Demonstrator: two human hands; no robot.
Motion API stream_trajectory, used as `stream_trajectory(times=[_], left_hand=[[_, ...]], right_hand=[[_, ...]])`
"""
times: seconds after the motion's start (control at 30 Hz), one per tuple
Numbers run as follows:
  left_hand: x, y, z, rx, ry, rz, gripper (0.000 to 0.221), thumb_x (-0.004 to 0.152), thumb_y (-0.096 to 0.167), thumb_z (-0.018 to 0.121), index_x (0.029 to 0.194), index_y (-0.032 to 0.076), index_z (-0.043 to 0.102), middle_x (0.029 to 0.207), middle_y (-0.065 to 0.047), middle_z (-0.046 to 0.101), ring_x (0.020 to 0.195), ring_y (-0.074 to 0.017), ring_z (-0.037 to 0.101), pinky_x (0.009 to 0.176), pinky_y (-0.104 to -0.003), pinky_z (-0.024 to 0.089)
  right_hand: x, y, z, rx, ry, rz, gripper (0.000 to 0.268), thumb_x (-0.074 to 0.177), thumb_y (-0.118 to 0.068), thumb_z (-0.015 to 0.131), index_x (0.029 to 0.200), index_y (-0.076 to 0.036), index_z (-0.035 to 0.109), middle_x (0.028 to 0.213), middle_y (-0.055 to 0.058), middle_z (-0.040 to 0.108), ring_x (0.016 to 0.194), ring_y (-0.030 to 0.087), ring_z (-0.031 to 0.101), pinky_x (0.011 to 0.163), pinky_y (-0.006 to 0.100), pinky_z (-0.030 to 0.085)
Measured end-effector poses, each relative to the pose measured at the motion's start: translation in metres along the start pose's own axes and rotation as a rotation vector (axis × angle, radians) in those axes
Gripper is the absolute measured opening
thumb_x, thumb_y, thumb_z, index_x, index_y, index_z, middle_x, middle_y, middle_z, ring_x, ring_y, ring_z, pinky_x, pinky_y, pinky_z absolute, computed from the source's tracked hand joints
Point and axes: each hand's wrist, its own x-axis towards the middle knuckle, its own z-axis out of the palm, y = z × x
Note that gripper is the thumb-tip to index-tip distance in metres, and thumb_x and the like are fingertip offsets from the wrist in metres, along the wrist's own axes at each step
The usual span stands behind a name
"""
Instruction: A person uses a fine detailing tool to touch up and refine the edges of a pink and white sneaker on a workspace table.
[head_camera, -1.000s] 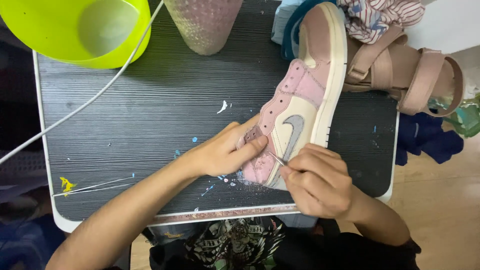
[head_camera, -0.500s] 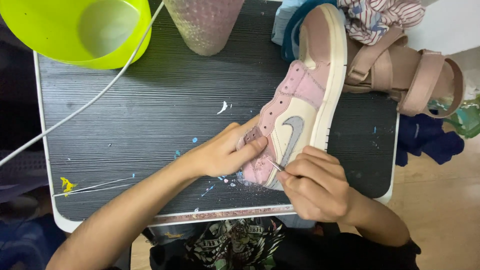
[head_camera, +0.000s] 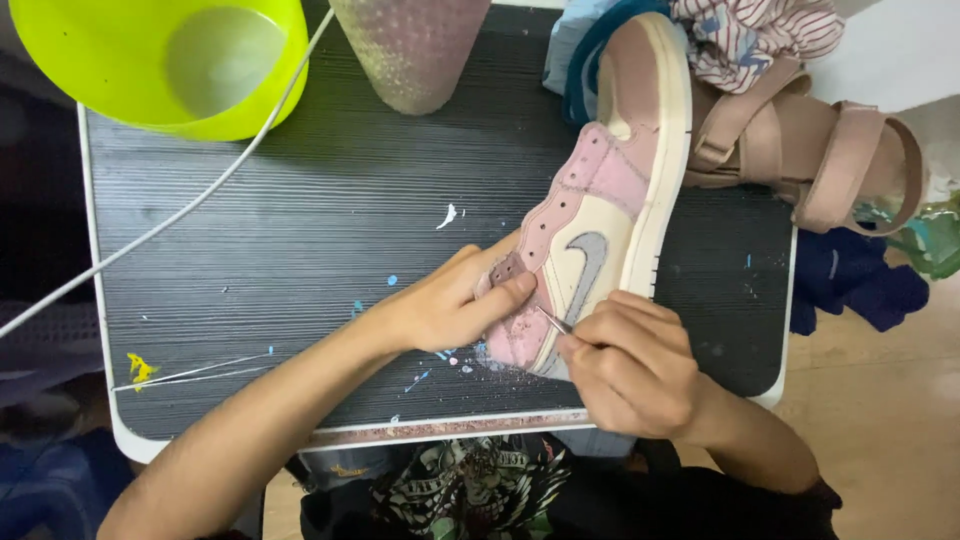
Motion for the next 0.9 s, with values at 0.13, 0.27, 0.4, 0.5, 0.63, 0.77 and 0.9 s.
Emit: stream_trajectory(times=[0.13, 0.27, 0.4, 0.5, 0.63, 0.77, 0.9], left_hand=[[0.000, 0.001, 0.000, -0.013, -0.012, 0.012, 0.036, 0.109, 0.034, 0.033, 0.130, 0.008, 0.047, 0.063, 0.009, 0.042, 0.048, -0.0085, 0.043, 0.043, -0.023, 0.039], [0.000, 0.003, -0.001, 0.000, 0.010, -0.025, 0.037, 0.107, 0.037, 0.035, 0.127, 0.008, 0.049, 0.067, 0.008, 0.046, 0.054, -0.0101, 0.046, 0.051, -0.027, 0.043], [-0.001, 0.020, -0.007, 0.122, 0.084, -0.114, 0.066, 0.103, 0.028, 0.051, 0.161, 0.007, 0.026, 0.054, 0.004, 0.042, 0.043, -0.0072, 0.036, 0.047, -0.024, 0.036], [-0.008, 0.034, -0.020, 0.964, 0.462, 0.217, 0.045, 0.109, 0.024, 0.057, 0.148, 0.004, 0.046, 0.092, 0.004, 0.076, 0.055, -0.0103, 0.063, 0.046, -0.032, 0.049], [0.015, 0.105, -0.067, 1.607, 0.667, 0.925, 0.021, 0.104, 0.013, 0.063, 0.086, 0.007, 0.071, 0.082, -0.012, 0.079, 0.070, -0.0178, 0.079, 0.062, -0.025, 0.061], [0.021, 0.125, -0.089, 1.784, 0.776, 0.919, 0.030, 0.097, -0.004, 0.088, 0.123, 0.005, 0.076, 0.117, -0.020, 0.076, 0.113, -0.0377, 0.056, 0.095, -0.052, 0.049], [0.025, 0.142, -0.078, 2.007, 0.914, 0.524, 0.032, 0.108, 0.004, 0.065, 0.120, 0.017, 0.091, 0.130, -0.015, 0.056, 0.123, -0.0370, 0.027, 0.094, -0.056, 0.039]], right_hand=[[0.003, 0.002, 0.002, 0.031, -0.003, -0.040, 0.023, 0.087, 0.015, 0.063, 0.074, 0.005, 0.048, 0.069, 0.020, 0.052, 0.053, 0.027, 0.044, 0.051, 0.037, 0.032], [0.002, 0.000, 0.005, 0.013, 0.057, -0.036, 0.026, 0.085, 0.017, 0.065, 0.072, 0.005, 0.046, 0.068, 0.020, 0.051, 0.051, 0.027, 0.042, 0.050, 0.037, 0.032], [0.003, -0.002, -0.001, 0.070, 0.046, 0.003, 0.026, 0.085, 0.017, 0.063, 0.073, 0.003, 0.045, 0.068, 0.019, 0.052, 0.052, 0.028, 0.043, 0.050, 0.037, 0.037], [0.006, -0.005, 0.000, 0.035, 0.054, -0.010, 0.026, 0.087, 0.016, 0.064, 0.073, 0.003, 0.045, 0.068, 0.018, 0.051, 0.052, 0.028, 0.044, 0.050, 0.037, 0.036], [0.004, -0.002, -0.001, 0.064, 0.075, -0.023, 0.028, 0.085, 0.018, 0.066, 0.072, 0.004, 0.045, 0.067, 0.018, 0.051, 0.053, 0.028, 0.047, 0.049, 0.037, 0.040], [0.003, -0.003, -0.002, 0.060, 0.081, -0.029, 0.025, 0.088, 0.015, 0.063, 0.074, 0.004, 0.046, 0.069, 0.018, 0.051, 0.054, 0.029, 0.044, 0.051, 0.038, 0.040], [0.003, -0.003, -0.003, 0.051, 0.082, -0.042, 0.025, 0.088, 0.017, 0.064, 0.074, 0.004, 0.048, 0.069, 0.017, 0.050, 0.054, 0.028, 0.045, 0.051, 0.036, 0.037]])
